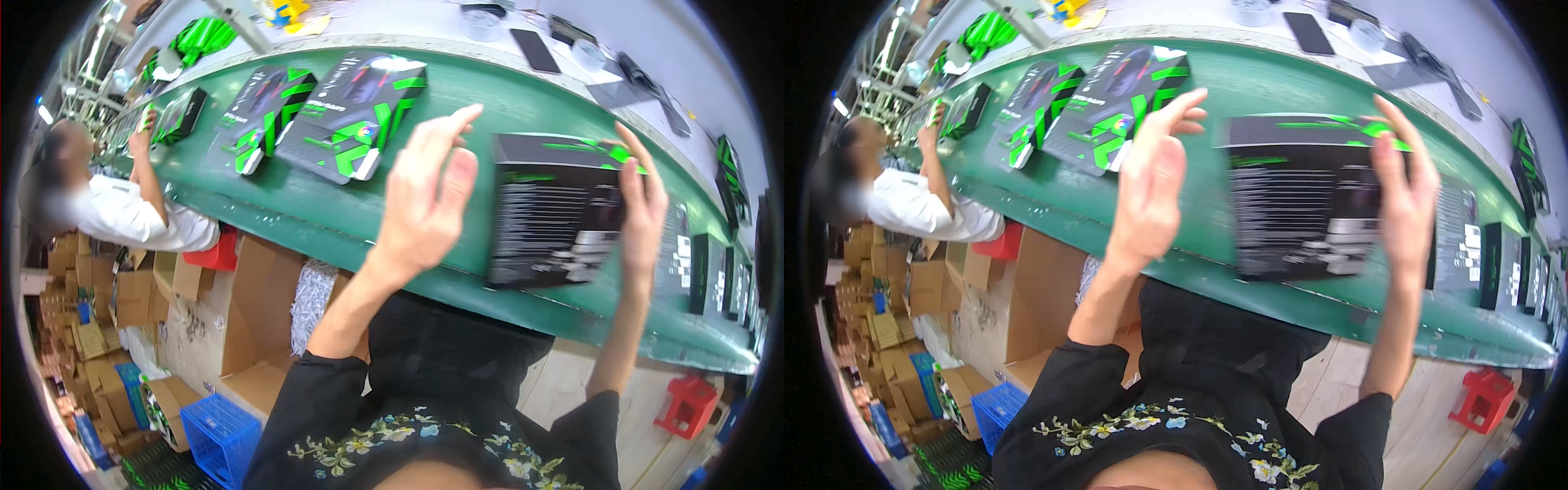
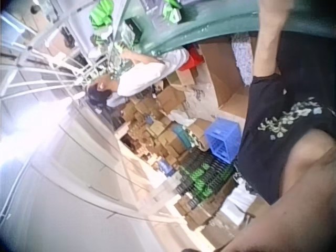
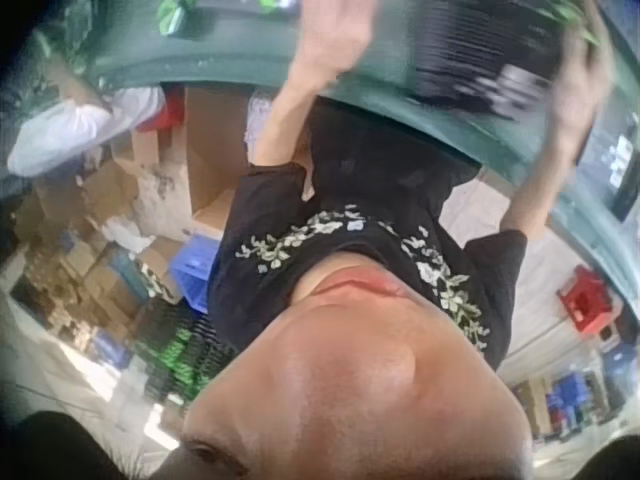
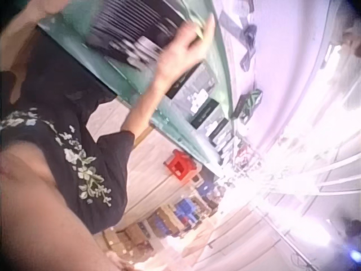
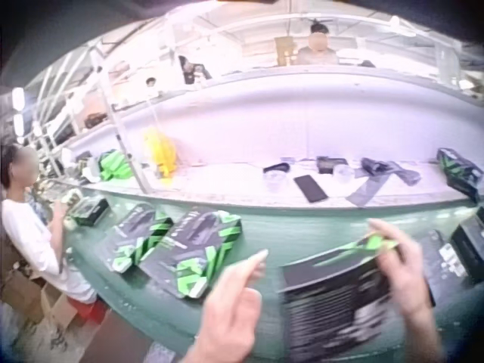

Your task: Checking and folding gaming mouse packaging boxes on a conveyor belt.

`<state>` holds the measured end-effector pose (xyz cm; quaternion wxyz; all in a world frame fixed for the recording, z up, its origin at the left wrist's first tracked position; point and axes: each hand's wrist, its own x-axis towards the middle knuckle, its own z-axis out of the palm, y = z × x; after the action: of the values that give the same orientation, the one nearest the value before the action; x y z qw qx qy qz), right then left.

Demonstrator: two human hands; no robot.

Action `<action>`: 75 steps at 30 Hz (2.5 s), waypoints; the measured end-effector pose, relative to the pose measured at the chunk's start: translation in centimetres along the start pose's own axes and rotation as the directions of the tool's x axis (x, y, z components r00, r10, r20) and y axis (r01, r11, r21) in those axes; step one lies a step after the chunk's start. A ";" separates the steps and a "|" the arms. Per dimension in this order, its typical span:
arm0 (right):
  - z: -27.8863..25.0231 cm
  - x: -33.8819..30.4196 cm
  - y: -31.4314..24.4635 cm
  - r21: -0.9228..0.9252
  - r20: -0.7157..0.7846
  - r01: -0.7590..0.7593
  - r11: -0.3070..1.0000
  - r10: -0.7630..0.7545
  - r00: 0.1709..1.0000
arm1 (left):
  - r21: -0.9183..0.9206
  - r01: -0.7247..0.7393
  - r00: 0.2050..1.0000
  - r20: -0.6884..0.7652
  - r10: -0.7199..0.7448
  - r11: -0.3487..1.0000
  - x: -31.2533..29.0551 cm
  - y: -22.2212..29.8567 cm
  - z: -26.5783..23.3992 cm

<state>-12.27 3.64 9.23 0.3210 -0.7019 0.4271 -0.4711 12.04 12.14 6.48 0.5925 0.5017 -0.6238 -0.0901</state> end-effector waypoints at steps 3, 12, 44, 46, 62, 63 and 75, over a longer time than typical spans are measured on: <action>-5.3 3.0 5.7 -0.283 -0.071 -0.109 0.953 0.093 0.993 | 0.412 0.022 0.993 -0.114 0.028 0.911 1.9 -6.0 -5.3; 9.0 -0.5 1.9 0.067 0.487 0.066 0.996 -0.091 0.868 | 0.867 0.118 0.965 0.015 -0.263 0.483 0.1 -16.7 -12.8; 9.1 -1.0 3.0 0.005 0.709 -0.209 0.978 0.144 0.690 | 0.304 0.348 0.891 0.187 -0.414 0.887 -6.9 -5.3 -11.3; 8.4 -1.7 3.1 0.016 0.651 -0.268 0.963 0.193 0.734 | 0.236 0.347 0.890 0.223 -0.398 0.908 -7.0 -5.2 -11.9; 9.0 -1.2 2.7 0.014 0.717 -0.231 0.973 0.152 0.681 | 0.798 0.523 0.703 -0.206 -0.681 0.298 -11.4 -4.8 -22.8; 8.7 -1.5 2.3 -0.036 0.681 -0.116 0.993 0.109 0.724 | 0.724 0.516 0.740 -0.107 -0.664 0.458 -10.5 -4.5 -21.6; 12.5 -5.8 -5.7 0.265 0.143 -0.039 0.963 0.000 0.990 | -0.108 0.798 0.599 0.250 -0.761 0.593 -9.5 -4.9 -11.5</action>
<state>-0.01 11.91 7.46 0.4468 -0.6797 0.3427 -0.4701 22.13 22.28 0.07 0.4836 0.6490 -0.3772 -0.4501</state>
